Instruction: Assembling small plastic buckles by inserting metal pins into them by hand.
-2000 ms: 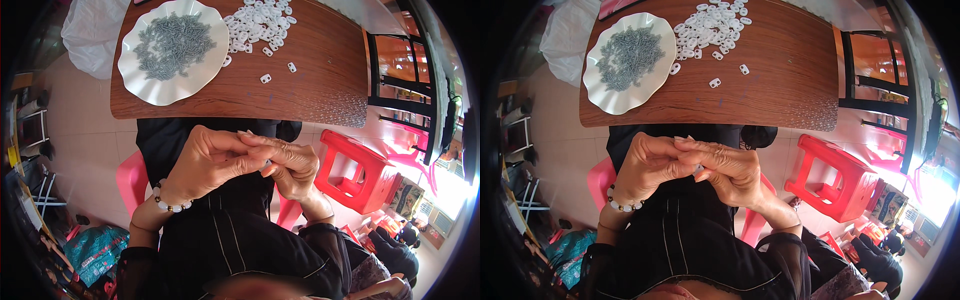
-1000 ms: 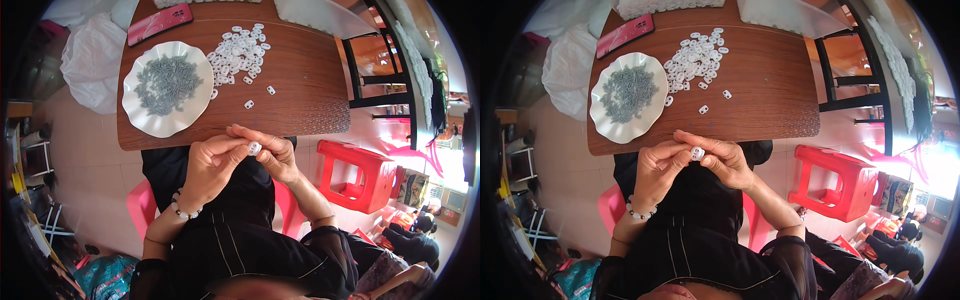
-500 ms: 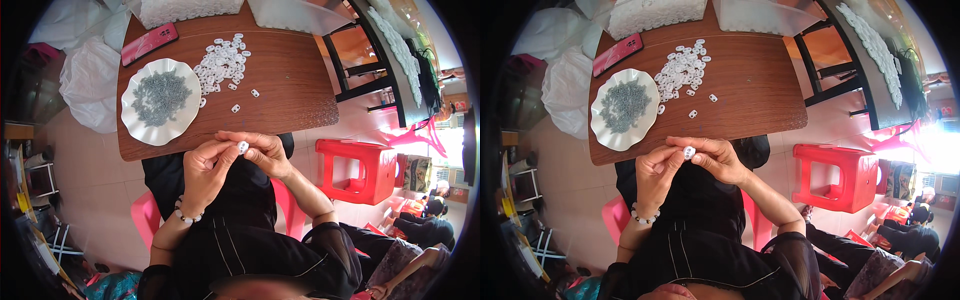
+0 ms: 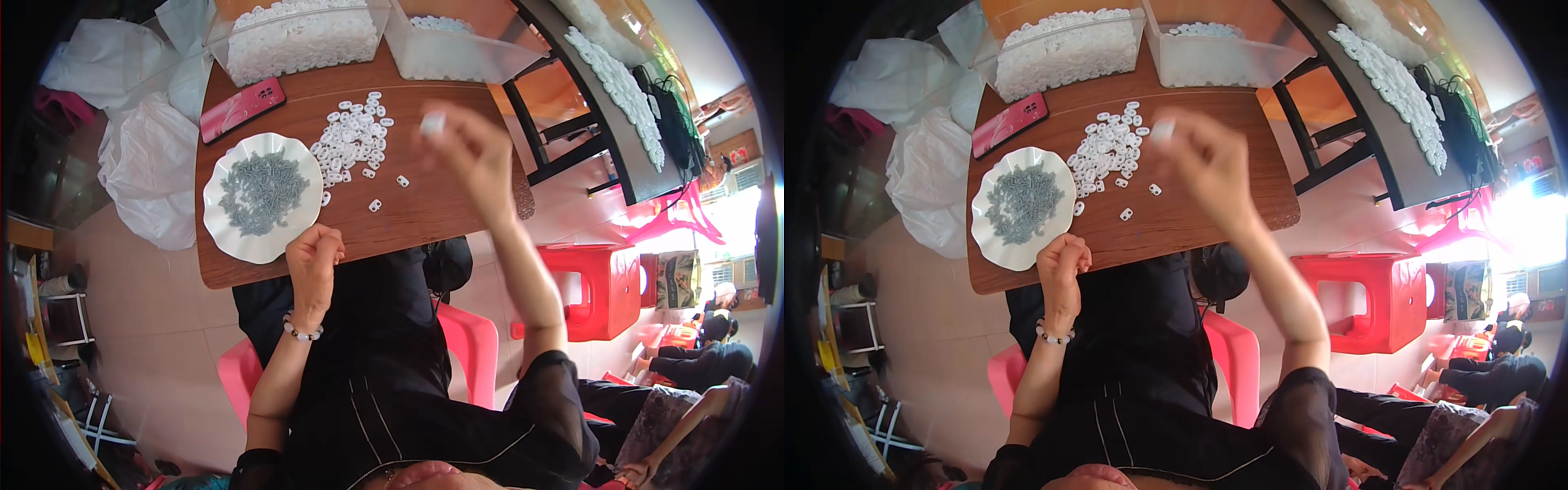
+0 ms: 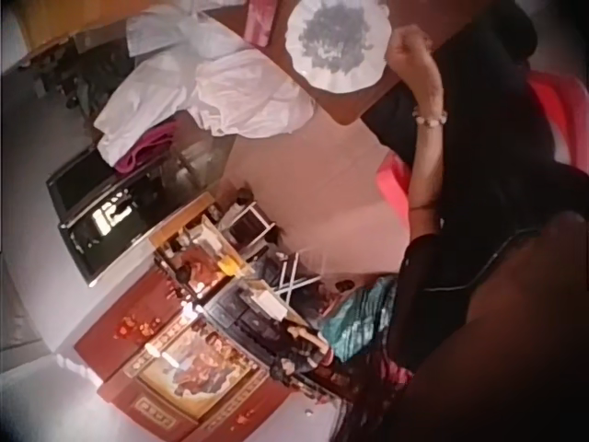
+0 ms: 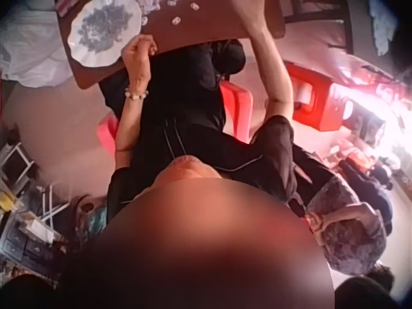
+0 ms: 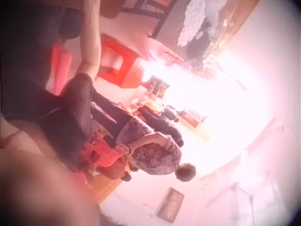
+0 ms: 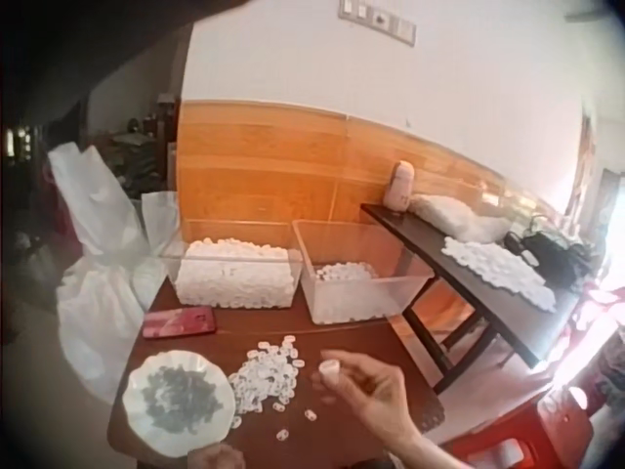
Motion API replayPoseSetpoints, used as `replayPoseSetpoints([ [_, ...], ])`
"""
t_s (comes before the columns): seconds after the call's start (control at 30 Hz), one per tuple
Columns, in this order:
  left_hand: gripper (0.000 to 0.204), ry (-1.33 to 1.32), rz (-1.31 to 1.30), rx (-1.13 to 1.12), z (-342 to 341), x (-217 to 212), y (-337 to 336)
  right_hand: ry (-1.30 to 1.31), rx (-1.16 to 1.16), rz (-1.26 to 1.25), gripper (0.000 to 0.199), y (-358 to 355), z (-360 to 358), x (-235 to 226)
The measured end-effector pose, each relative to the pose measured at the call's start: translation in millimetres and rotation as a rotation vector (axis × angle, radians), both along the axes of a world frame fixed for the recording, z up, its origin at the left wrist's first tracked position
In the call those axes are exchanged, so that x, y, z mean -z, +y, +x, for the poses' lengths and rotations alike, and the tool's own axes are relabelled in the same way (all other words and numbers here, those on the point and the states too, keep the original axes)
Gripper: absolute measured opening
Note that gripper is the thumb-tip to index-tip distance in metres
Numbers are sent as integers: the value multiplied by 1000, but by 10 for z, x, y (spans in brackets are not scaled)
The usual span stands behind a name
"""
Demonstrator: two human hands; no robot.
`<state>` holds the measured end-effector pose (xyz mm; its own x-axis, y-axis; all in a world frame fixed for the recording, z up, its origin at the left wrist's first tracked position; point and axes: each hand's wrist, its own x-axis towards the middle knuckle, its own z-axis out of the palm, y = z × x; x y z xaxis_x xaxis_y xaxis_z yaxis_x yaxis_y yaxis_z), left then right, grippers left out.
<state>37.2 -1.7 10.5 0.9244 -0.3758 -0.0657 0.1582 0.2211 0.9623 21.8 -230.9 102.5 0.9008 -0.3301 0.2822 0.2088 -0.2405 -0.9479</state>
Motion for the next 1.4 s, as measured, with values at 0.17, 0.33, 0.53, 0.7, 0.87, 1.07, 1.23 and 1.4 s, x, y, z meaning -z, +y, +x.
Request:
replayPoseSetpoints([
  [0.17,20,3,-17,36,18,31,-24,-135,341,-340,36,-1208,1113,-290],
  [0.33,23,-34,21,101,28,64,9,120,545,-629,38,-1677,1542,-234],
  [0.53,21,-22,-13,107,55,74,56,-233,342,-730,18,-881,1246,76],
  [0.7,19,-4,-4,120,70,59,63,-33,41,-784,11,-334,884,499],
  [0.87,21,3,38,160,80,65,76,45,-71,-842,12,-207,741,694],
  [1.07,18,9,-28,171,69,83,86,117,-99,-936,15,-194,697,742],
  [1.23,17,1,1,192,71,92,86,178,-72,-897,16,-153,699,732],
  [1.4,15,4,-27,175,57,118,70,215,-51,-942,17,-128,746,723],
])
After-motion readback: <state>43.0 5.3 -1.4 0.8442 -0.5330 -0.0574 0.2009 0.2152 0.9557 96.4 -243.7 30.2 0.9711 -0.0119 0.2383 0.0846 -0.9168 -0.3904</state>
